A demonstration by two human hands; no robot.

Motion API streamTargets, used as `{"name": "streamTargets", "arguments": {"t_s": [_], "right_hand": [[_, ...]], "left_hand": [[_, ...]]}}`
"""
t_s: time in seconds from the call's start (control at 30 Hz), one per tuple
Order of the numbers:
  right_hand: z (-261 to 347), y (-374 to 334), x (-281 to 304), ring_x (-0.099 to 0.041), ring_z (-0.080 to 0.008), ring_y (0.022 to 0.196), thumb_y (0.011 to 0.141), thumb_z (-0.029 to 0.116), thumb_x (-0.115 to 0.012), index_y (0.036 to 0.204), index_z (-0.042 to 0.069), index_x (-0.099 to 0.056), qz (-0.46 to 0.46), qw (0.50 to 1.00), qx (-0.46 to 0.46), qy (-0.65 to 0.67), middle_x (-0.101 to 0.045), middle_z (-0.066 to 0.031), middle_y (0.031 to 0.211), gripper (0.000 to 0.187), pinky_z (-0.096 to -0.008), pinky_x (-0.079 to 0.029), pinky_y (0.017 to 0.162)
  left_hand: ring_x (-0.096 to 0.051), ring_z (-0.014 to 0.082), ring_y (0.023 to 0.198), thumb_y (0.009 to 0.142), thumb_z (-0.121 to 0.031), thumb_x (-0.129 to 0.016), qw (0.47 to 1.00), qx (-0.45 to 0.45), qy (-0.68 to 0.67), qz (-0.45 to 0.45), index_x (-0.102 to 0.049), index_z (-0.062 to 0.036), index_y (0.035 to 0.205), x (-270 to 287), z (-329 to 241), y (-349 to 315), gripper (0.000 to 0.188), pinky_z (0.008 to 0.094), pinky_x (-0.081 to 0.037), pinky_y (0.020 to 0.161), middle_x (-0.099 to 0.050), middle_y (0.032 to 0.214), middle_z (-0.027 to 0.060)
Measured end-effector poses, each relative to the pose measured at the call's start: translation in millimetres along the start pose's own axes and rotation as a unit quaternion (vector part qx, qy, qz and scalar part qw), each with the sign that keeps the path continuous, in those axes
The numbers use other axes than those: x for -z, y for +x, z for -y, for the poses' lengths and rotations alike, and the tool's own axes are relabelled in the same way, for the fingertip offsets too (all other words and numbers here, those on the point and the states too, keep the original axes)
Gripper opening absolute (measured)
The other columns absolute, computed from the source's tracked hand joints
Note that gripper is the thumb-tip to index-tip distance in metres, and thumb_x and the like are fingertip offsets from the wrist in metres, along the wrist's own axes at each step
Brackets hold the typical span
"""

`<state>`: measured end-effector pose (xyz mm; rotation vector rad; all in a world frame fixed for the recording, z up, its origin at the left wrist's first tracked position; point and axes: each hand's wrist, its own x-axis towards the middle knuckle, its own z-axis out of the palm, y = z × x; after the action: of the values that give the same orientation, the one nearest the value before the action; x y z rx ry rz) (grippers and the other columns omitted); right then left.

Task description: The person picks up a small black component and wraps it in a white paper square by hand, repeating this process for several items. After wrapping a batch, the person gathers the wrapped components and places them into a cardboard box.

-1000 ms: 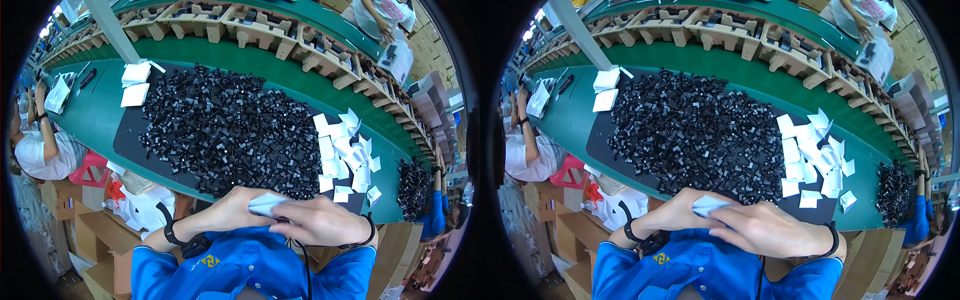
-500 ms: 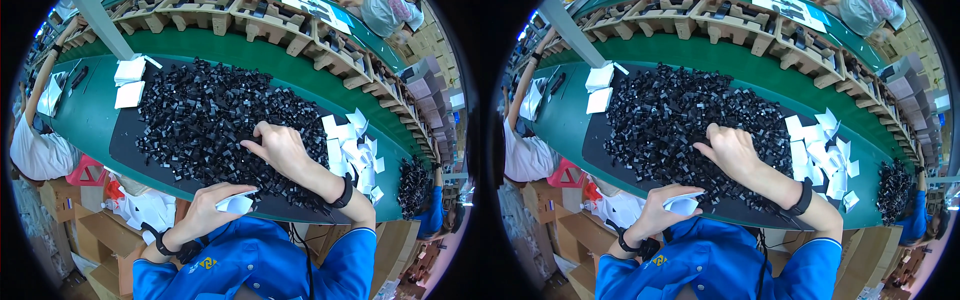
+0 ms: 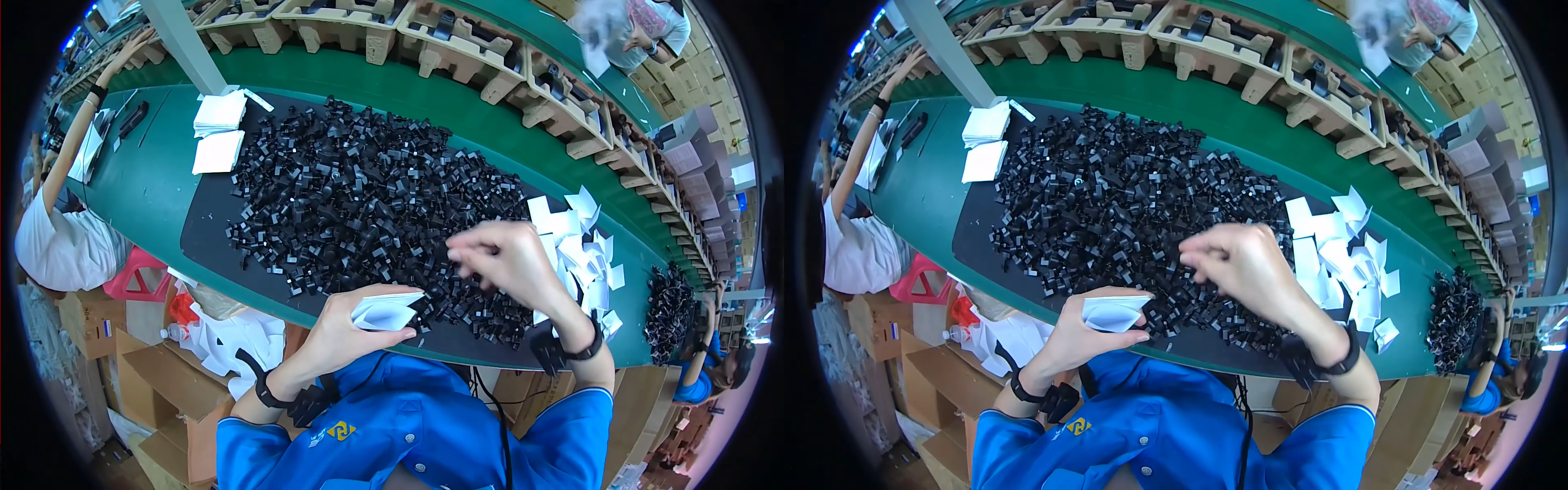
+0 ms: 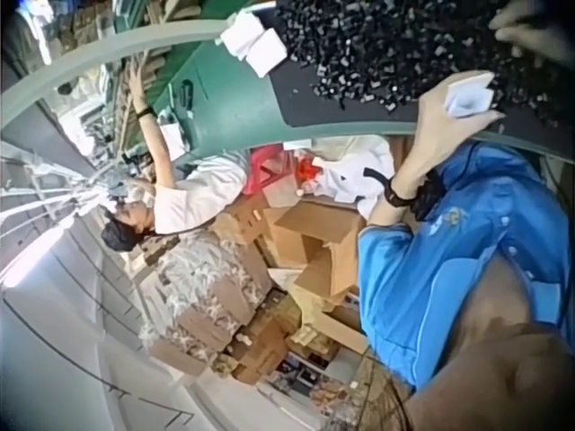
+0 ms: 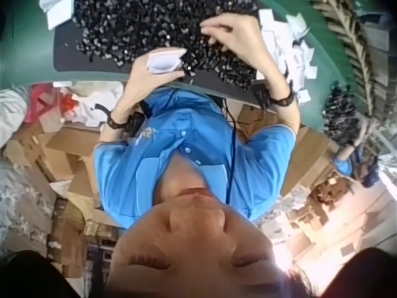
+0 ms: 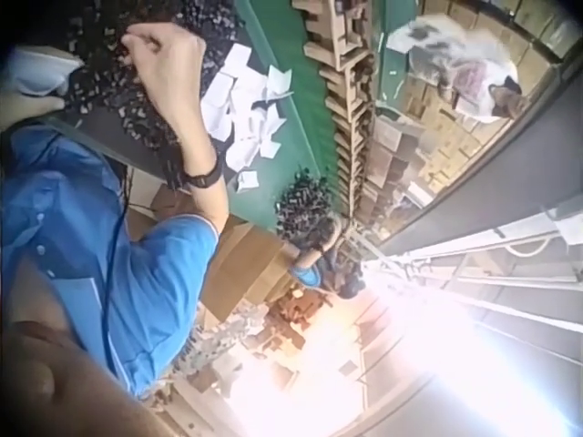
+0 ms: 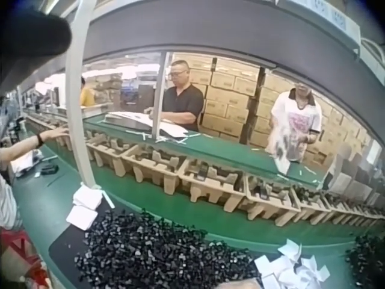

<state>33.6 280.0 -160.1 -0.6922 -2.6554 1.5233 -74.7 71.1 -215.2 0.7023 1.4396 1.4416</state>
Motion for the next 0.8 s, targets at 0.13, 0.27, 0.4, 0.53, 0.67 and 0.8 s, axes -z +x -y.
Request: {"name": "streamTargets", "arguments": {"t_s": [0.13, 0.27, 0.4, 0.53, 0.67, 0.8], "right_hand": [[33, -56, -2, -0.067, -0.0171, 0.065, 0.081, 0.004, -0.065, 0.093, -0.002, -0.068, -0.037, 0.968, 0.234, -0.086, -0.066, -0.0112, 0.082, 0.014, -0.0266, -0.053, 0.050], [31, -77, -7, -0.067, -0.0236, 0.062, 0.078, 0.001, -0.060, 0.100, -0.006, -0.060, -0.002, 0.916, 0.339, -0.213, -0.064, -0.0152, 0.082, 0.023, -0.0297, -0.052, 0.047], [39, -88, -7, -0.066, -0.0250, 0.059, 0.076, 0.001, -0.056, 0.099, -0.008, -0.056, 0.087, 0.913, 0.268, -0.294, -0.062, -0.0158, 0.074, 0.025, -0.0321, -0.050, 0.045], [39, -85, -9, -0.064, -0.0254, 0.054, 0.075, 0.003, -0.057, 0.092, -0.007, -0.054, 0.158, 0.904, 0.205, -0.341, -0.059, -0.0140, 0.062, 0.020, -0.0342, -0.050, 0.043], [26, -80, -21, -0.062, -0.0270, 0.048, 0.075, 0.003, -0.057, 0.087, -0.004, -0.053, 0.145, 0.893, 0.211, -0.369, -0.057, -0.0121, 0.053, 0.015, -0.0360, -0.049, 0.042], [29, -73, -7, -0.061, -0.0297, 0.047, 0.077, 0.003, -0.056, 0.088, -0.003, -0.054, 0.130, 0.909, 0.213, -0.335, -0.057, -0.0126, 0.053, 0.013, -0.0377, -0.049, 0.042]], "left_hand": [[-0.063, 0.0119, 0.091, 0.072, -0.004, -0.076, 0.991, -0.091, 0.091, 0.023, -0.064, -0.0024, 0.111, -11, -5, 7, 0.041, 0.0263, -0.050, 0.080, -0.068, 0.099, 0.0056], [-0.065, 0.0166, 0.091, 0.069, -0.003, -0.076, 0.962, -0.199, 0.174, 0.072, -0.064, -0.0043, 0.111, -26, -14, 11, 0.043, 0.0292, -0.051, 0.081, -0.068, 0.100, 0.0070], [-0.066, 0.0201, 0.089, 0.066, -0.001, -0.075, 0.950, -0.203, 0.218, 0.096, -0.065, -0.0059, 0.111, -37, -15, 12, 0.047, 0.0309, -0.052, 0.079, -0.068, 0.100, 0.0089], [-0.066, 0.0202, 0.087, 0.065, 0.000, -0.075, 0.953, -0.202, 0.209, 0.084, -0.065, -0.0055, 0.111, -42, -13, 13, 0.048, 0.0314, -0.052, 0.076, -0.068, 0.097, 0.0090], [-0.066, 0.0199, 0.085, 0.063, 0.002, -0.075, 0.920, -0.269, 0.272, 0.080, -0.064, -0.0054, 0.113, -46, -17, 16, 0.051, 0.0306, -0.052, 0.076, -0.068, 0.093, 0.0085], [-0.066, 0.0186, 0.085, 0.064, 0.004, -0.075, 0.930, -0.296, 0.205, 0.077, -0.055, -0.0035, 0.125, -46, -18, 22, 0.064, 0.0290, -0.052, 0.076, -0.068, 0.090, 0.0086]]}}
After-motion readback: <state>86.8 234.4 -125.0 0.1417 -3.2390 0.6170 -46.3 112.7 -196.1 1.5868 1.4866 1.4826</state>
